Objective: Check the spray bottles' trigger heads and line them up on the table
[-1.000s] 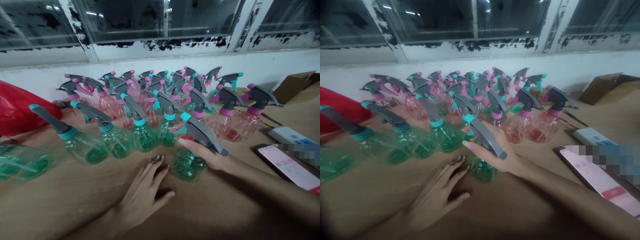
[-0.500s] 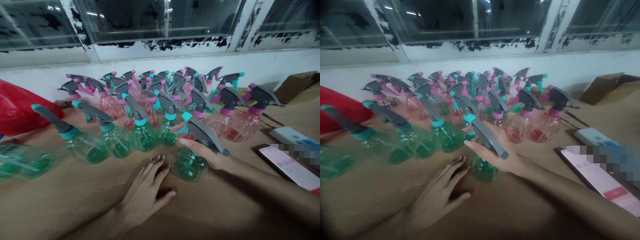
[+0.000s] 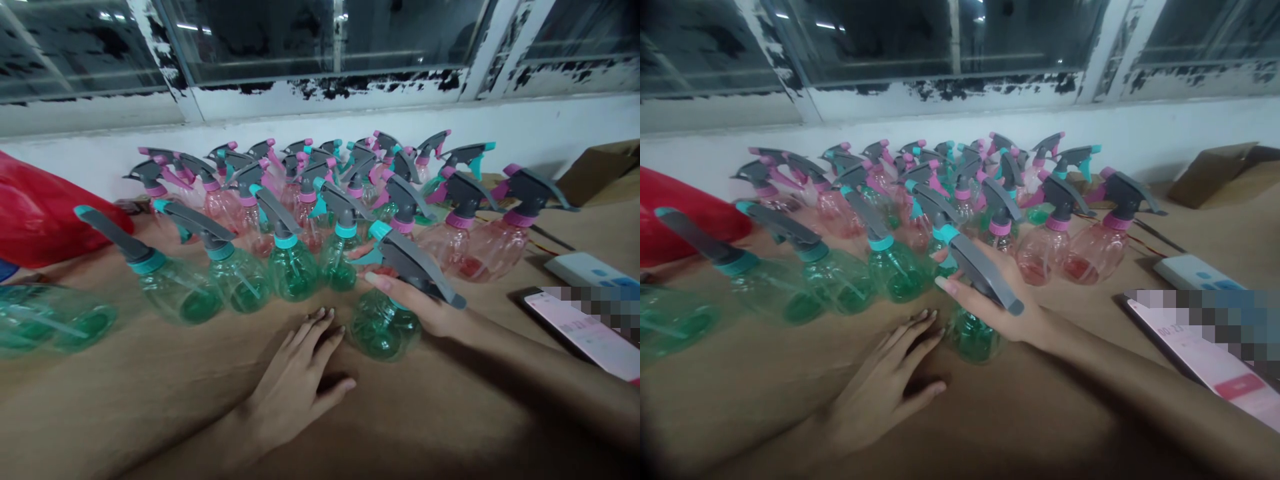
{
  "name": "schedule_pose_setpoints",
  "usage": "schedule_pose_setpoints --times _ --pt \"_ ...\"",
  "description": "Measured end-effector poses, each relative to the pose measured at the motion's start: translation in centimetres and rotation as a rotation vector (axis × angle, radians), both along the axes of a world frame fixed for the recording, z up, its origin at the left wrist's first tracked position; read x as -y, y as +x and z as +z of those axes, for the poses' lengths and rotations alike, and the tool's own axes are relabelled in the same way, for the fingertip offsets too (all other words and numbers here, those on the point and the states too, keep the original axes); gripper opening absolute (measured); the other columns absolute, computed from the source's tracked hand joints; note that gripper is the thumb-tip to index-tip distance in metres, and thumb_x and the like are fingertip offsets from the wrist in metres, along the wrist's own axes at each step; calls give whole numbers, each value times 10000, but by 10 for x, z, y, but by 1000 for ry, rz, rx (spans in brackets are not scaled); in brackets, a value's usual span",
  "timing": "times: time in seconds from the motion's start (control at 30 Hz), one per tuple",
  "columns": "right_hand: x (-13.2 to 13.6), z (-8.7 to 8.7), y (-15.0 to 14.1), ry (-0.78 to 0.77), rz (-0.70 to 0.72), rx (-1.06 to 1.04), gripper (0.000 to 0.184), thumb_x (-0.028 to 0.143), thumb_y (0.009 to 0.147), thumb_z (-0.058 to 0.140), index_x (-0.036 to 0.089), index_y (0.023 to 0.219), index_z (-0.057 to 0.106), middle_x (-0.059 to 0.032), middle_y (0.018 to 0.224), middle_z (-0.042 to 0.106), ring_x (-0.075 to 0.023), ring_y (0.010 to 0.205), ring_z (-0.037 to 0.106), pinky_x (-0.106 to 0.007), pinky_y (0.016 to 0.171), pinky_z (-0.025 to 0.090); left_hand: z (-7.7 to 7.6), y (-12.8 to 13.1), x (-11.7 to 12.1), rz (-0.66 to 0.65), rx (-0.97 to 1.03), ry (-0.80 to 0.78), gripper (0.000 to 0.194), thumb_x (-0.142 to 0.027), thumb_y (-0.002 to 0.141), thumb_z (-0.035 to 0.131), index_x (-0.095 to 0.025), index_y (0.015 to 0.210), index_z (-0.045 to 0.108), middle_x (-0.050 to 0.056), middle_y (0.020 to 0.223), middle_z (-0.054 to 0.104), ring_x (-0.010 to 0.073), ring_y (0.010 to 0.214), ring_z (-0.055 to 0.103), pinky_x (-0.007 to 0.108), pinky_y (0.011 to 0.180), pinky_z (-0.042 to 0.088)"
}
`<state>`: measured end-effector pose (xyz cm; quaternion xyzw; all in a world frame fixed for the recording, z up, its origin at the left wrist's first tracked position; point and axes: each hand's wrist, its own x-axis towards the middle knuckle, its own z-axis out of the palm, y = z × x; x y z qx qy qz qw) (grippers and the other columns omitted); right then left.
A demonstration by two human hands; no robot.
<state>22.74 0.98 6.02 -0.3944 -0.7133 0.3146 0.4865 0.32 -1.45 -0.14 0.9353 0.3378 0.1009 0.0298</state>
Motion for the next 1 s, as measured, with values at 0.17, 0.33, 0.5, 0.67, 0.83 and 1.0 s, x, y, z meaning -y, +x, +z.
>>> schedule_pose_setpoints --times 0.17,0.33,0.5,0.67,0.83,1.0 --pt "-1 0 0 5 0 6 319 393 856 564 260 1145 597 -38 954 665 -182 764 634 -358 733 492 -2 -1 0 -5 6 1 557 -495 900 542 -149 1328 455 138 1450 370 305 1316 353 487 1020 374" --pt "0 1 -1 18 -20 -14 285 377 842 579 254 1097 613 -33 950 651 -178 767 633 -361 767 500 -2 0 0 2 -2 5 565 -504 902 538 -146 1331 452 142 1452 367 308 1313 356 490 1016 375" --pt "2 4 -3 4 -42 -5 254 366 837 585 253 1063 615 -28 921 648 -183 758 629 -361 741 499 -2 0 -1 2 12 -1 549 -500 900 541 -156 1321 461 135 1453 368 300 1315 356 474 1031 362" --pt "1 0 -1 -7 -37 -7 236 391 840 580 265 1034 622 -18 875 644 -174 690 611 -363 706 491 -2 -1 0 5 11 0 552 -503 897 545 -161 1323 464 132 1451 371 304 1314 359 475 1030 366" --pt "3 1 1 28 -124 72 150 391 866 542 256 889 604 -7 749 613 -173 645 569 -347 640 462 -2 -2 0 11 1 1 558 -495 900 547 -163 1339 451 132 1455 366 311 1319 352 482 1029 368" --pt "5 8 0 152 -103 151 196 353 887 510 225 753 576 6 691 568 -147 633 545 -310 594 426 -1 -2 0 2 -1 -4 559 -482 901 549 -161 1346 439 137 1452 369 312 1321 348 492 1023 372"
